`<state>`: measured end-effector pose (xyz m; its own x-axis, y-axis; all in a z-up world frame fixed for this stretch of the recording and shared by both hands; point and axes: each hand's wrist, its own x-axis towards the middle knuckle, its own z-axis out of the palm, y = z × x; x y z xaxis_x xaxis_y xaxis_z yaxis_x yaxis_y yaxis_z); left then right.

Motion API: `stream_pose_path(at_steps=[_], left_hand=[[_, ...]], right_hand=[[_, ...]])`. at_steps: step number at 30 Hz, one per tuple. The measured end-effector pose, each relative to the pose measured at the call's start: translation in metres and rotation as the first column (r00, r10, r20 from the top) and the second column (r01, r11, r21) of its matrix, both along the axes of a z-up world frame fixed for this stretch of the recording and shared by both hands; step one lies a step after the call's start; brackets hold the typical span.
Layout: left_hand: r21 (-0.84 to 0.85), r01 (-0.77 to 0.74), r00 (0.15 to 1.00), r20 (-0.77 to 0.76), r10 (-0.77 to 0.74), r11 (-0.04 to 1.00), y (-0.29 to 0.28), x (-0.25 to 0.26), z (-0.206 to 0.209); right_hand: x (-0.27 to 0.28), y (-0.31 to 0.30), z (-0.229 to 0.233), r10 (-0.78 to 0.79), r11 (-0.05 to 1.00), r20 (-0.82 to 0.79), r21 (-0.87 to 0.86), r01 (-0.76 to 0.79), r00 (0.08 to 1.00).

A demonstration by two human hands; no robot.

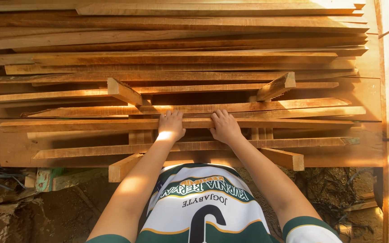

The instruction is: Organizing and sorting thin wooden planks onto a stack in a woodworking area.

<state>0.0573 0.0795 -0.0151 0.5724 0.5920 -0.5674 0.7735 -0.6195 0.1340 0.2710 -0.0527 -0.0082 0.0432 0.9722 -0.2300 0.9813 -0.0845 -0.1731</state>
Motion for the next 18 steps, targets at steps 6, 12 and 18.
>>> stream_pose_path(at_steps=[6,12,18], left_hand=[[-0.131,-0.001,1.000,-0.023,-0.002,0.991,0.011,-0.011,-0.001],[0.025,-0.076,0.965,0.252,0.067,0.997,0.009,-0.006,0.027],[0.127,-0.008,0.887,0.458,-0.051,0.992,-0.030,0.004,0.016]], right_hand=[[0.003,0.009,0.031,0.019,0.980,-0.138,-0.196,-0.046,0.990],[0.025,0.032,0.034,0.020,1.000,-0.028,0.006,-0.020,0.999],[0.032,0.043,0.024,0.004,1.000,-0.129,-0.029,-0.008,0.992]])
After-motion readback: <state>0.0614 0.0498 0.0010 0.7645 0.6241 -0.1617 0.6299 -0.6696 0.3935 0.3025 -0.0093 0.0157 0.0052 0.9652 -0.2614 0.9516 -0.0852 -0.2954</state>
